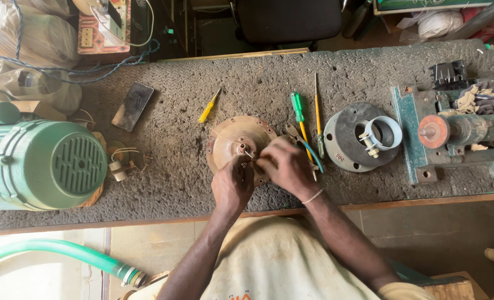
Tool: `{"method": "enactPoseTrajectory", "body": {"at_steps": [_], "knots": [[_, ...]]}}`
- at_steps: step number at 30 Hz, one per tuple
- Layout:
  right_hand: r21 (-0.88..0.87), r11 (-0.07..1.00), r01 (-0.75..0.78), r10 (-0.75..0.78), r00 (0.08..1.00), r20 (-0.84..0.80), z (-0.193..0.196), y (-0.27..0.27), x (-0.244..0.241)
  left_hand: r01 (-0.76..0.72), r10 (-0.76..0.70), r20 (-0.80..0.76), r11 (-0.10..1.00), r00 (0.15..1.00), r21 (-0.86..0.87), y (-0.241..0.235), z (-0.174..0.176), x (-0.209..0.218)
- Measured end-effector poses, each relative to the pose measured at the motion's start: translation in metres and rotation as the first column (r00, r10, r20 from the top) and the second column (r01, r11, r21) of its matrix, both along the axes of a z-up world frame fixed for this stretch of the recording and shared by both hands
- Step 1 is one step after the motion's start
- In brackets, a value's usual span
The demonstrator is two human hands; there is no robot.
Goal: The person works on a circular metal component, likely a motor end bell, by stripping and twisting copper wires and securing them with a screwdriver. They repeatedly adjust the wires and tighten connections using a yellow screwdriver and pliers.
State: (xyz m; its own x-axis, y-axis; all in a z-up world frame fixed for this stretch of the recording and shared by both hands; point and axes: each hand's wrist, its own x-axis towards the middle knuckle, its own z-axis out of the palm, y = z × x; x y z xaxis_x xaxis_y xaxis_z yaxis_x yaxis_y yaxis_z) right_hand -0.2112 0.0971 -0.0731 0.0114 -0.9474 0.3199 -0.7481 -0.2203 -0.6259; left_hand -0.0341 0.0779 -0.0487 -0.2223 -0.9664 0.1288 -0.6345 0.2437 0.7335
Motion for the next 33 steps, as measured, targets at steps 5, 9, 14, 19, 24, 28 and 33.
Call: {"method": "enactPoseTrajectory", "body": {"at_steps": [5,9,14,19,24,28,33], "knots": [[0.307,0.875,0.374,-0.252,0.893,-0.373,-0.002,0.016,-0.035,0.007,-0.006,-0.048,1.000,0.999,0.018,-0.001,0.004,0.002],[0.303,0.893,0.333,-0.155,0.859,-0.489,-0.019,0.020,-0.048,0.007,-0.004,-0.036,0.996,0.999,0.090,-0.003,0.000,0.001],[0.458,0.813,0.359,-0.130,0.878,-0.460,-0.034,0.003,-0.069,0.013,-0.008,-0.040,0.992,0.999,0.125,-0.005,-0.010,0.000],[0.449,0.893,-0.040,-0.293,0.706,0.645,-0.031,0.017,-0.084,-0.007,0.020,-0.196,0.998,0.980,0.070,-0.003,-0.019,-0.001],[0.377,0.861,-0.341,-0.236,0.389,0.891,-0.033,0.072,-0.041,-0.025,0.027,-0.323,1.000,0.946,0.012,0.003,-0.021,-0.009],[0.448,0.776,-0.445,-0.283,0.389,0.877,-0.029,0.079,-0.022,-0.056,0.070,-0.299,0.997,0.952,0.053,0.004,-0.019,-0.010],[0.485,0.723,-0.492,-0.304,0.404,0.863,-0.015,0.071,-0.015,-0.059,0.077,-0.309,0.996,0.948,0.065,0.004,-0.014,-0.012]]}}
